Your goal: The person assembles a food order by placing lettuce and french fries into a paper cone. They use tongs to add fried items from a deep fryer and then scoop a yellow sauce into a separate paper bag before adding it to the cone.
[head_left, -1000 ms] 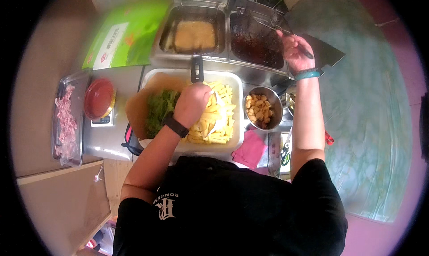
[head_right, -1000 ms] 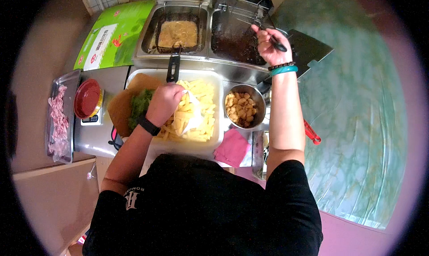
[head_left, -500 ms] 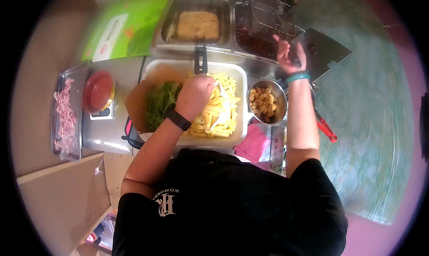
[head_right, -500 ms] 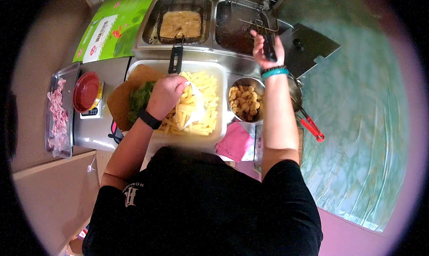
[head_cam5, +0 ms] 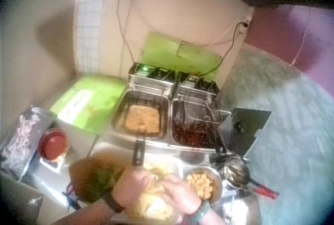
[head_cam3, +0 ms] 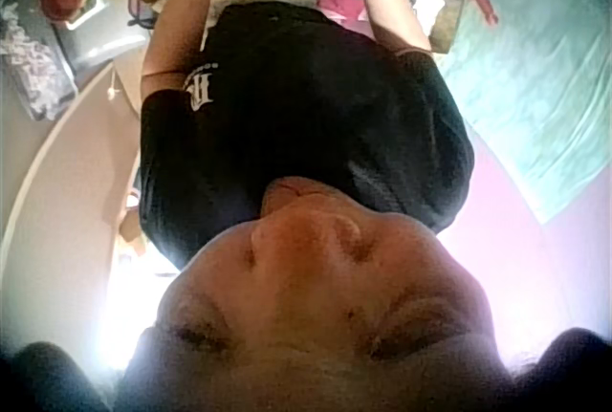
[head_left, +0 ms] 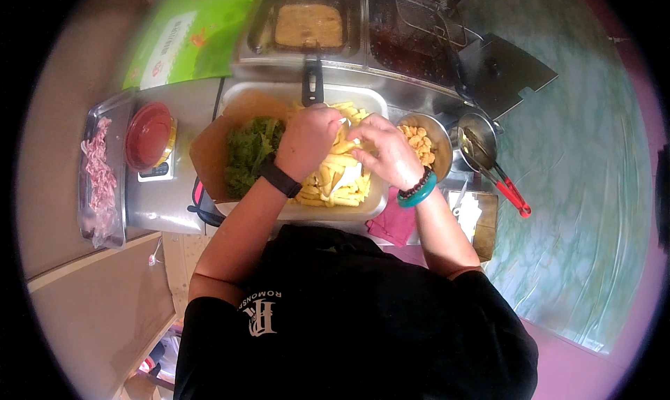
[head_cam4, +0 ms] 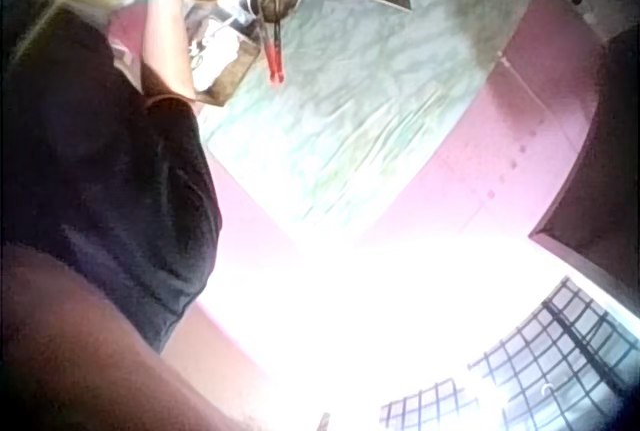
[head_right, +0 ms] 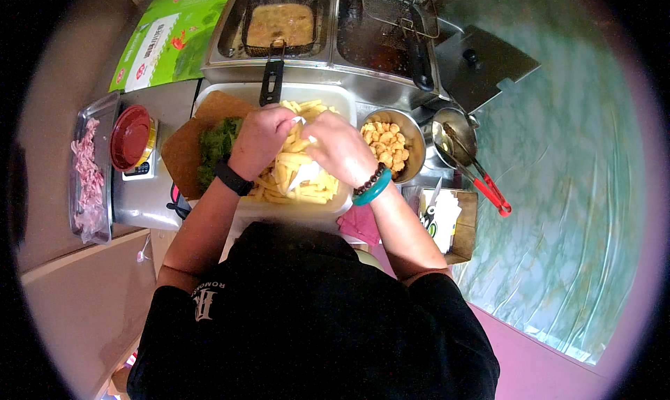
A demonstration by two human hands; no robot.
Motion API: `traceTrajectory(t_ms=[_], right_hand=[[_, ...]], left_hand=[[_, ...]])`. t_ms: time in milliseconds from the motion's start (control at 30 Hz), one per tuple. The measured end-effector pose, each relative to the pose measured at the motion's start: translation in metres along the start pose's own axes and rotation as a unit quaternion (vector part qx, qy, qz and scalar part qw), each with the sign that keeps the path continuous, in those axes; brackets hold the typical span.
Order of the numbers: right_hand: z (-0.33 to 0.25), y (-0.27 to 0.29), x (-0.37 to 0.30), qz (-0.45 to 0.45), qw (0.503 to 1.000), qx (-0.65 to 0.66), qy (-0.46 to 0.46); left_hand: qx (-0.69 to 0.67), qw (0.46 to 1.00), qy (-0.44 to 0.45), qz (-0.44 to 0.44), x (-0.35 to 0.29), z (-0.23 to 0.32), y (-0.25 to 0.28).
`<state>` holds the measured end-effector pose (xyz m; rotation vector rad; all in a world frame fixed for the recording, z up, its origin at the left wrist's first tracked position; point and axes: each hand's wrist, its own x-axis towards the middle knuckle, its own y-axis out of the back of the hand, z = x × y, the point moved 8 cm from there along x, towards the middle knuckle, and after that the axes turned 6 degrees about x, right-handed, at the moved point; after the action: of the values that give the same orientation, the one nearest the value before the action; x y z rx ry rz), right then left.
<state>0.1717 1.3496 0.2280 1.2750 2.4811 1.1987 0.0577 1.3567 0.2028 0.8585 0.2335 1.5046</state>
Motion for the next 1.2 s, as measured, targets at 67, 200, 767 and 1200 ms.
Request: traceTrajectory(t_ms=[67, 200, 767, 1200], right_hand=[[0.004, -0.002, 0.002, -0.013, 1.0, 0.008, -0.013], [0.011, -0.007, 0.004, -0.061, 0.997, -0.004, -0.038], [0.017, -0.014, 0.006, -0.125, 0.99, 0.005, -0.072], [0.015, -0.02, 0.0, -0.117, 0.992, -0.049, -0.013]], left_hand=[[0.013, 1.0, -0.004, 0.0, 0.001, 0.002, 0.002], [0.015, 1.0, -0.016, 0.002, -0.001, 0.002, 0.001], [-0.007, 1.0, -0.009, -0.014, -0.001, 0.004, -0.002], [0.001, 0.999, -0.029, -0.02, -0.003, 0.009, -0.004]])
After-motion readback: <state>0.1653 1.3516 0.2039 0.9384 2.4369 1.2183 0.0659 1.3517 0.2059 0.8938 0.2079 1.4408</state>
